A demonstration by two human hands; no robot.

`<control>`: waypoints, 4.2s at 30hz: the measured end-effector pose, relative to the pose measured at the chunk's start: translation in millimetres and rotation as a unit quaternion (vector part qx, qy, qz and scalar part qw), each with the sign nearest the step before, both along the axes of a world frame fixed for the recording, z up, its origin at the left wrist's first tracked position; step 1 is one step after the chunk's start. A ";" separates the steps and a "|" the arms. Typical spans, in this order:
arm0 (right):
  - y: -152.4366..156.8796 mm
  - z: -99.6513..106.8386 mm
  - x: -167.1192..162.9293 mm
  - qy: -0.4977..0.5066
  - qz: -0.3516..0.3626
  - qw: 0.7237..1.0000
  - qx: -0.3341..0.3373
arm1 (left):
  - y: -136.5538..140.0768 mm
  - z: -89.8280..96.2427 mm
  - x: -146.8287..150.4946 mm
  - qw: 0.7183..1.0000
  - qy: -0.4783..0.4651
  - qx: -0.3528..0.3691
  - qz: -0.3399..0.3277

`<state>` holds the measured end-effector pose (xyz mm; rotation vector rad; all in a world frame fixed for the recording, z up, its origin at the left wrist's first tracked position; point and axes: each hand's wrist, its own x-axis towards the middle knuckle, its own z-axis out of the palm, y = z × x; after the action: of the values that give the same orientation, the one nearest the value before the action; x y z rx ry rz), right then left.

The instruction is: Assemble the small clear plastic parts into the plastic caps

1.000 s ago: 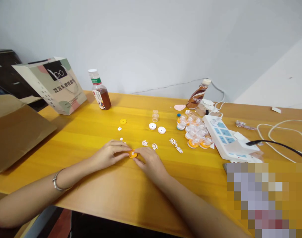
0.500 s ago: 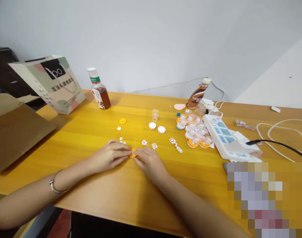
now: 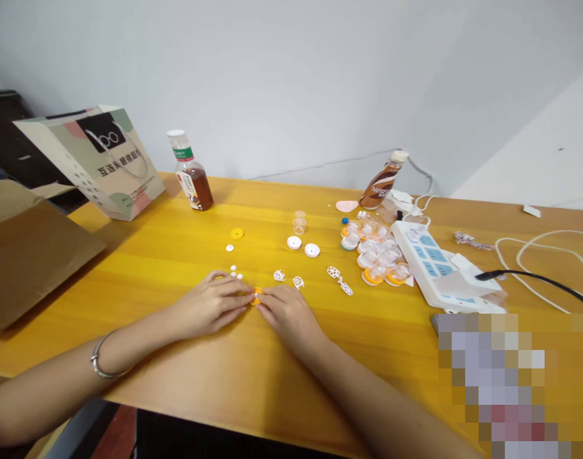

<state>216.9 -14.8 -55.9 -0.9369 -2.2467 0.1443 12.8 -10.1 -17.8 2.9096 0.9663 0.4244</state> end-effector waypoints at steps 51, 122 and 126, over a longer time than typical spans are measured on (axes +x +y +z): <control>-8.3 11.1 -18.2 0.382 0.018 0.802 -0.459 | -0.6 -3.6 13.0 0.992 -0.113 0.001 0.059; -5.0 6.1 -13.2 0.243 -0.007 0.905 -0.349 | 75.3 10.5 -7.3 0.989 -0.085 -0.057 0.104; -5.1 5.1 -12.7 0.233 -0.012 0.915 -0.329 | 66.1 21.3 -27.4 0.992 -0.030 -0.120 0.007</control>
<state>204.2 -19.9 -50.9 -1.1163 -1.7430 1.0521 -14.6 56.0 3.5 2.6613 0.9578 0.3668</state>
